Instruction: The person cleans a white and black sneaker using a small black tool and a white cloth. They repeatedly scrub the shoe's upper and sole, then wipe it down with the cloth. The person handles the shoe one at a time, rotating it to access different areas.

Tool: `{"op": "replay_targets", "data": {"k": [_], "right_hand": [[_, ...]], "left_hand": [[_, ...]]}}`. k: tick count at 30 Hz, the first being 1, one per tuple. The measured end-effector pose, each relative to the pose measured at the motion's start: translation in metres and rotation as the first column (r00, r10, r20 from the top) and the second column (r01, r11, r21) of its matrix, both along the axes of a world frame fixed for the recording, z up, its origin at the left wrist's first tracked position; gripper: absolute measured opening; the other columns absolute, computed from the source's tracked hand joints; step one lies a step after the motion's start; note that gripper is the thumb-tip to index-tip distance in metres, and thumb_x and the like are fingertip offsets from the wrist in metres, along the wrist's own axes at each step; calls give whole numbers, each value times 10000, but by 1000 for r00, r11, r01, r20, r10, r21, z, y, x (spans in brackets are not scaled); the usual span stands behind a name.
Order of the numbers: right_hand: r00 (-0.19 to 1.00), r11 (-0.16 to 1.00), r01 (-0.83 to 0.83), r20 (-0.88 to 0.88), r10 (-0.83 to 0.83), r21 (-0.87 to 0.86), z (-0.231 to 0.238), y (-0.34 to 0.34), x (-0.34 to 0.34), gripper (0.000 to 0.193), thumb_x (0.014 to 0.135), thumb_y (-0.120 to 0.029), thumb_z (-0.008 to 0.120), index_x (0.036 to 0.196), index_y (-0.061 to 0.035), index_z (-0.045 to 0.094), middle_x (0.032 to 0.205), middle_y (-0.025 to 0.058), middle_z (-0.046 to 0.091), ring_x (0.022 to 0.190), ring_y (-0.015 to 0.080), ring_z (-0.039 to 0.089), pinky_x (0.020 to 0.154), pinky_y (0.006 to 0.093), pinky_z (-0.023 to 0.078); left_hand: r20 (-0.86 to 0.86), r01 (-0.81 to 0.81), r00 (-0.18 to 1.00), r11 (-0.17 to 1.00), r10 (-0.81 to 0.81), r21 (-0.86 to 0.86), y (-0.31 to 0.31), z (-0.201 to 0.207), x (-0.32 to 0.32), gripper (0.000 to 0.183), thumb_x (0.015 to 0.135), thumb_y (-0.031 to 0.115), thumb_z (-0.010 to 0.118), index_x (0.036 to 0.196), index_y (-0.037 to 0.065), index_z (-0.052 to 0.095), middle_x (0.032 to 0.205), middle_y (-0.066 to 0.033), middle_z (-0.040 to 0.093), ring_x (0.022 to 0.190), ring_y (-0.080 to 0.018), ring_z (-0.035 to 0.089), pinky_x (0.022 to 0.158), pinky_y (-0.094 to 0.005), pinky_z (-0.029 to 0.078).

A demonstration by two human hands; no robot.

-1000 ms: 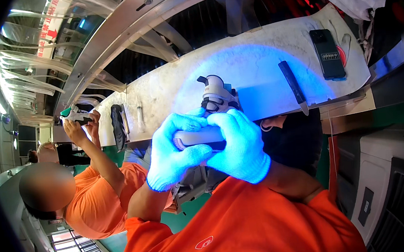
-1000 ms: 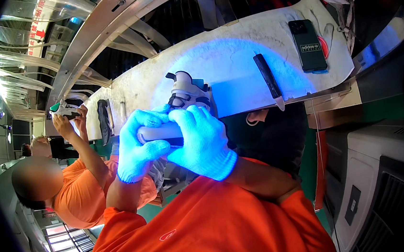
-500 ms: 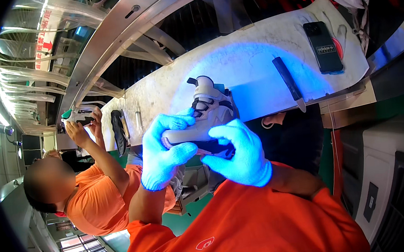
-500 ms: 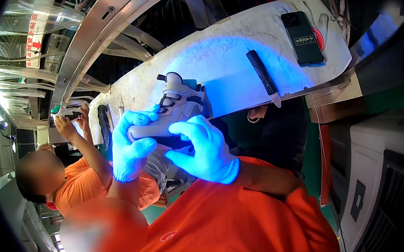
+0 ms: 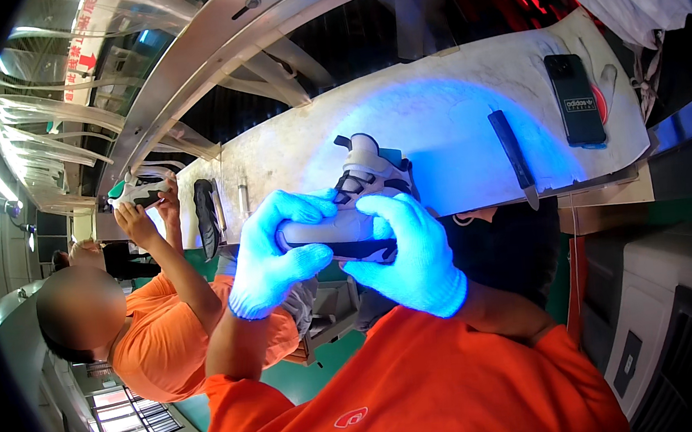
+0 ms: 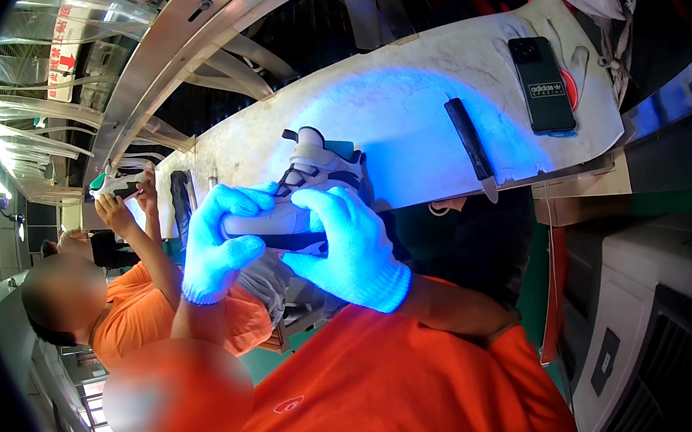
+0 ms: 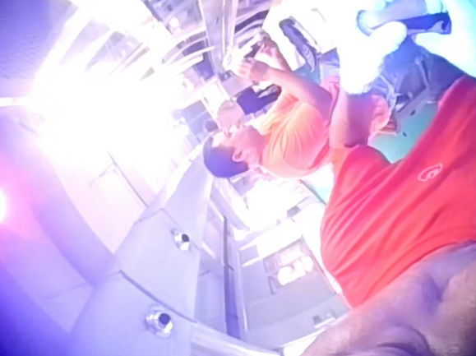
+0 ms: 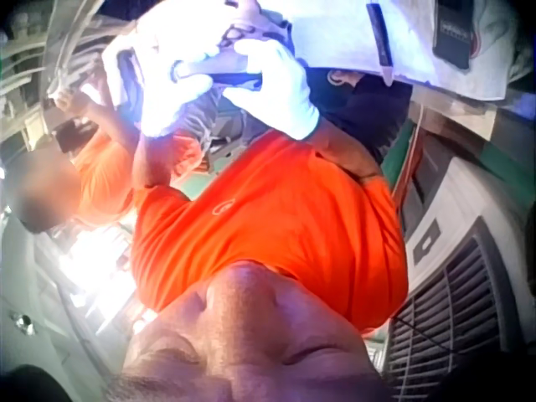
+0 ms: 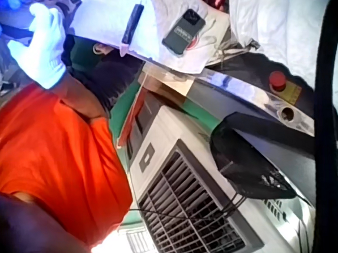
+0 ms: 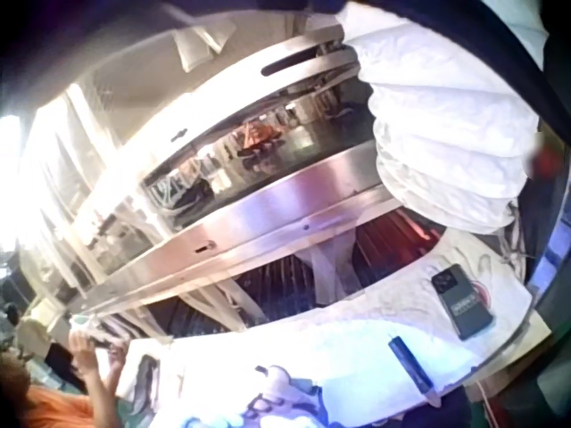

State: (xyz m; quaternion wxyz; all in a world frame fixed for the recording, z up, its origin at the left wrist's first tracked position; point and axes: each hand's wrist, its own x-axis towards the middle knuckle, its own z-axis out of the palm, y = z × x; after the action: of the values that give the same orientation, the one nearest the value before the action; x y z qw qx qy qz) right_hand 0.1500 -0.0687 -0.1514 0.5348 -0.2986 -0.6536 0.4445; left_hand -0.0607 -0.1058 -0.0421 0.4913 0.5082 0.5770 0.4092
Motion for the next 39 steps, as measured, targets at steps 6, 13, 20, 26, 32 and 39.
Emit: {"op": "replay_targets", "data": {"k": [6,13,20,26,32,39], "right_hand": [[992,994,17,125,-31,110,5,10,-11,757,726,-179,1037,1377,-68,667,1187,152,696,971,319,755,785,440,638],[998,998,62,-1,-62,-19,-7,0,-8,695,746,-209,1051,1316,-67,679,1140,134,683,984,323,747,808,439,629],[997,996,59,-46,-62,-63,-43,-12,4,504,753,-195,1059,1075,-64,694,1024,128,698,851,312,747,716,405,609],[991,997,71,-110,-74,-32,-44,-4,2,493,734,-167,1060,1069,-65,712,992,119,704,820,291,737,708,399,604],[992,997,73,-99,-73,-4,-44,11,-2,540,693,-175,1087,1088,-59,737,1018,125,723,859,290,748,733,384,616],[997,997,30,-73,-35,-72,-42,14,-2,579,695,-185,1093,1128,-56,730,1040,128,737,880,296,771,759,389,636]], "left_hand": [[-517,86,849,994,-108,-66,15,25,5,562,765,202,1047,1210,12,762,1285,-107,771,1135,-189,759,983,-369,624],[-509,-14,859,991,-57,-134,27,31,10,595,744,246,1062,1203,3,771,1229,-90,778,1092,-174,755,963,-353,618],[-542,10,837,991,-79,-130,33,31,9,580,734,222,1060,1188,2,774,1226,-90,787,1078,-169,771,960,-342,619],[-522,28,844,982,-124,-188,37,35,3,568,716,186,1067,1163,-10,776,1298,-128,768,1120,-205,774,982,-367,622],[-522,136,832,982,-186,-134,39,27,-14,564,710,178,1069,1165,2,786,1327,-154,762,1201,-234,757,1031,-393,606],[-492,180,847,979,-201,-92,42,23,-22,549,692,192,1077,1136,17,806,1282,-154,776,1232,-278,759,1062,-412,588]]}}
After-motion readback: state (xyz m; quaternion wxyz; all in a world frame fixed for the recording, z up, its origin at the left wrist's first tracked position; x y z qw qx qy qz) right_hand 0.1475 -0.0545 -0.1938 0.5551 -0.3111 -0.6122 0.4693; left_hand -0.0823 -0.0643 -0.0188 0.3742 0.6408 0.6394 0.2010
